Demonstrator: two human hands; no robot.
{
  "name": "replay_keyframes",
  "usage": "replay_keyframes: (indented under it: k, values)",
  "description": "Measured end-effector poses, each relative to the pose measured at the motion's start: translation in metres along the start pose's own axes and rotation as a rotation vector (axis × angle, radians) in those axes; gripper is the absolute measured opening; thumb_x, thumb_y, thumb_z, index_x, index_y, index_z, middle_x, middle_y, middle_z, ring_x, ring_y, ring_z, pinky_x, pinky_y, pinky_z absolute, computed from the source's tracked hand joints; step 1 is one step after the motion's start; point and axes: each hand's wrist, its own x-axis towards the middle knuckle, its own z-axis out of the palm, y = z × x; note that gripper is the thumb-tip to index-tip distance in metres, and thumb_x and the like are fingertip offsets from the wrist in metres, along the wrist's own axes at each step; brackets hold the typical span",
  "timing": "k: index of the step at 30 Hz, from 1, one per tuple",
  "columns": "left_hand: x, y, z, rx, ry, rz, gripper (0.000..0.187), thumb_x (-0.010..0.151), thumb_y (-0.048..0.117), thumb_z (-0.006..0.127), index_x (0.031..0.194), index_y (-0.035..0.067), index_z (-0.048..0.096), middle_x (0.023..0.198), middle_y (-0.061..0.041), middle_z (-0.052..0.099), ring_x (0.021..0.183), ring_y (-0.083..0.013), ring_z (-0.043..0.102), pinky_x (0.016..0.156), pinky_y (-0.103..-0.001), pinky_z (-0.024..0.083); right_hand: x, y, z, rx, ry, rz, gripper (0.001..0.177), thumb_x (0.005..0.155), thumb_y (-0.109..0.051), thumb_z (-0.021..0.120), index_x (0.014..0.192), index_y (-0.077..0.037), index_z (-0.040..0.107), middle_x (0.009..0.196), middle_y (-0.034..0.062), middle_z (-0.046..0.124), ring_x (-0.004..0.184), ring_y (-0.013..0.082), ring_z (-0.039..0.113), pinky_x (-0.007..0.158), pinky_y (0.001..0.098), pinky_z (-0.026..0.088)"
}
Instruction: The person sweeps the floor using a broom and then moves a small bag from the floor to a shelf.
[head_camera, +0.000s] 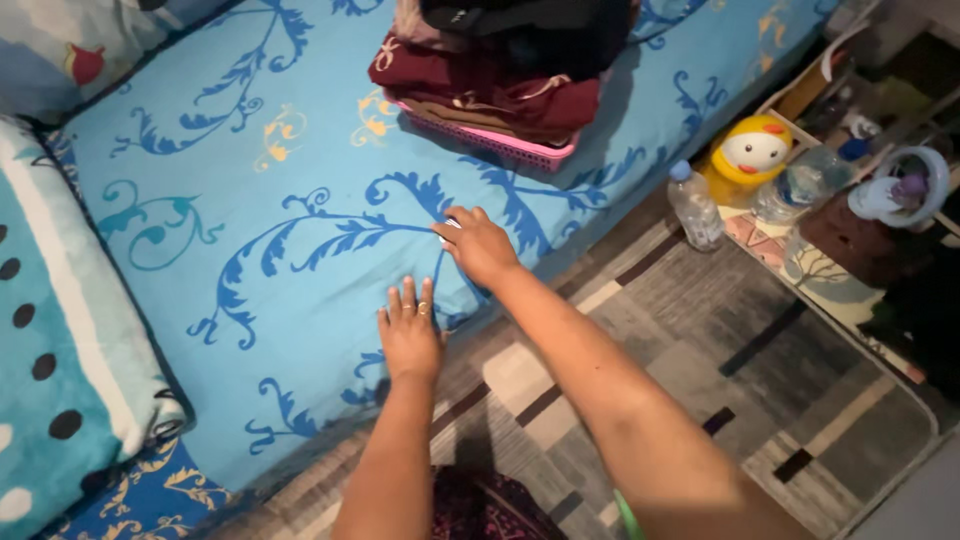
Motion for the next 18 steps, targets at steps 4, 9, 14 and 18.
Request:
replay_keyframes:
  k: [4,9,14,18]
  values:
    - [0.001,-0.005,-0.001,-0.025,-0.009,0.017,0.103,0.079,0.043,0.081,0.162,0.027,0.022,0.167,-0.006,0.025,0.152,-0.031,0.024,0.119,-0.052,0.026,0.002,0.01,0.004,0.059,-0.115,0.042,0.029,0.084,-0.018,0.073,0.112,-0.017,0.075,0.119,0.0075,0.065,0.114,0.0316,0.061,0.096,0.0427,0.052]
    - [0.0,-0.009,0.004,-0.046,-0.025,0.035,0.104,0.08,0.042,0.081,0.162,0.027,0.019,0.168,-0.007,0.022,0.153,-0.0314,0.022,0.12,-0.052,0.024,0.017,0.043,-0.066,0.367,0.435,0.02,0.015,0.094,-0.013,0.067,0.104,-0.005,0.076,0.097,0.0109,0.074,0.092,0.0273,0.072,0.084,0.0385,0.056]
    - [0.002,-0.012,0.008,-0.036,-0.018,0.064,0.107,0.081,0.04,0.081,0.163,0.027,0.013,0.169,-0.007,0.019,0.153,-0.0314,0.021,0.121,-0.052,0.023,0.032,0.068,-0.128,-0.083,0.607,0.113,0.011,0.086,-0.011,0.084,0.096,-0.007,0.08,0.093,0.0128,0.073,0.088,0.0342,0.07,0.078,0.0438,0.055]
    - [0.0,-0.012,0.003,-0.062,-0.046,0.055,0.107,0.081,0.04,0.081,0.162,0.027,0.013,0.169,-0.007,0.016,0.154,-0.0315,0.018,0.121,-0.052,0.022,0.038,0.08,-0.125,-0.125,0.427,0.184,0.013,0.082,-0.016,0.083,0.094,-0.01,0.081,0.093,0.013,0.075,0.085,0.0353,0.07,0.075,0.045,0.054]
